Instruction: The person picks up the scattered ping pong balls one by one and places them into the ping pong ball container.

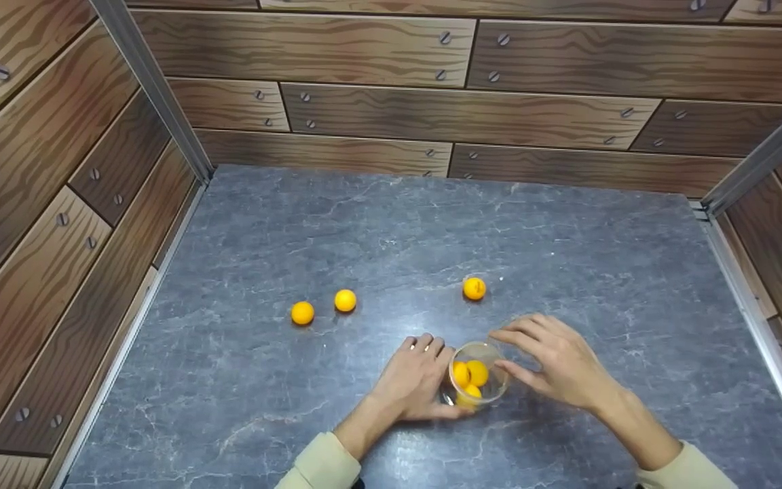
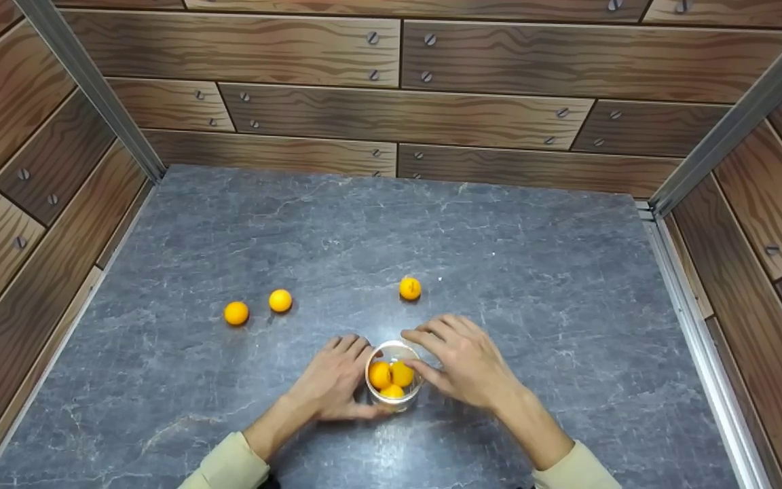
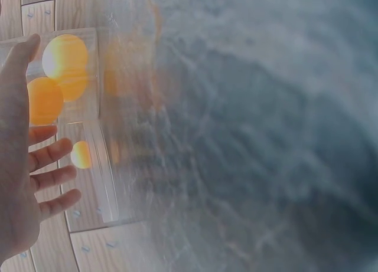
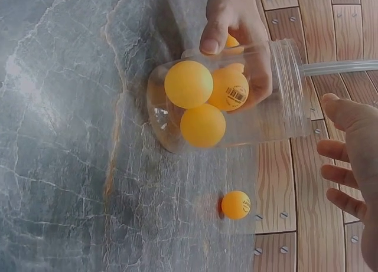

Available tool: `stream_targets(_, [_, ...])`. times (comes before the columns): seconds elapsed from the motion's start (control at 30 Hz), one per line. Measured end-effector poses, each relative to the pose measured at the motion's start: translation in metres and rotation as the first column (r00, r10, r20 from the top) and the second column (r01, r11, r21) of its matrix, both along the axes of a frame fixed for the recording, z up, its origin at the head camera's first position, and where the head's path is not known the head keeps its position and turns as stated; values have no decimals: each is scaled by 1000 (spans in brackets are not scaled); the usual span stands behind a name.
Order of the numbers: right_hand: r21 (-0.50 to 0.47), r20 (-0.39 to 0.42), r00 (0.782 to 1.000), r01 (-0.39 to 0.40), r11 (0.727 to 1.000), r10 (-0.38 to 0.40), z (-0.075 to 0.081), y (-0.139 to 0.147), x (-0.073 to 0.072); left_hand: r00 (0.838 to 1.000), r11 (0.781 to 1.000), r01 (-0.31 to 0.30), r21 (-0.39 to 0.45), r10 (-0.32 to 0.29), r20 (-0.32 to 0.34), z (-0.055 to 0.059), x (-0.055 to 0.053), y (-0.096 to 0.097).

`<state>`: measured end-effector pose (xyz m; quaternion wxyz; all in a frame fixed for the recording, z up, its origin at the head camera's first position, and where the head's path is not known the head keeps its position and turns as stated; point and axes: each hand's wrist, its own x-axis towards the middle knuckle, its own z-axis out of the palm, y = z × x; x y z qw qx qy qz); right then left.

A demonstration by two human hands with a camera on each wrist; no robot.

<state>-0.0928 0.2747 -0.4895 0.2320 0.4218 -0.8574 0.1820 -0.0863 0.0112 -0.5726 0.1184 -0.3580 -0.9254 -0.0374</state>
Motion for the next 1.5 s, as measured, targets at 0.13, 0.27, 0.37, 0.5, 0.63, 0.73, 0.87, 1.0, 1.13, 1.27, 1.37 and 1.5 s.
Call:
stream_targets(0.13, [-9,9,1000,10,1000,-10,-2,1,-3,1000,1000,0,-9,0,4,0,0,0])
stream_targets(0.27, [-44,4,1000,18,999,-18,-5,1,-6,1000,1000,2,-18,-2,8,1,-1,0])
stream_targets(0.37, [-57,14,999,33,998,-33,-6,1,-8,1000,1000,2,-10,-2,12,1,-1,0])
stream_targets(0.5, [-62,30,998,52,997,-50,-9,1,-12,1000,1000,1,-1,-1,14,0,0,0])
stream_targets(0.63, [-74,30,998,54,996,-52,-13,2,-16,1000,1000,-1,6,1,16,0,0,0])
stream_targets(0.73, [-86,41,997,71,994,-67,-17,4,-19,1000,1000,-1,9,0,22,-1,0,0])
stream_targets(0.87, [-98,60,993,104,990,-99,-23,7,-23,1000,1000,-7,-5,7,23,0,0,1])
stream_targets(1.0, [-108,73,990,129,986,-121,-31,10,-28,999,1000,-11,-13,12,33,0,-1,1])
stream_targets(1.13, [-115,114,981,167,979,-154,-37,12,-32,999,1000,-6,-4,6,49,1,-1,1])
stream_targets(1.27, [-114,156,971,202,973,-183,-43,14,-36,998,1000,-2,1,2,61,1,-1,0])
stream_targets(1.37, [-107,181,963,223,969,-201,-47,16,-40,998,1000,-2,-1,2,66,2,-1,0])
stream_targets(1.5, [-96,200,955,241,966,-218,-54,16,-43,998,1000,-3,-4,4,66,2,-1,0])
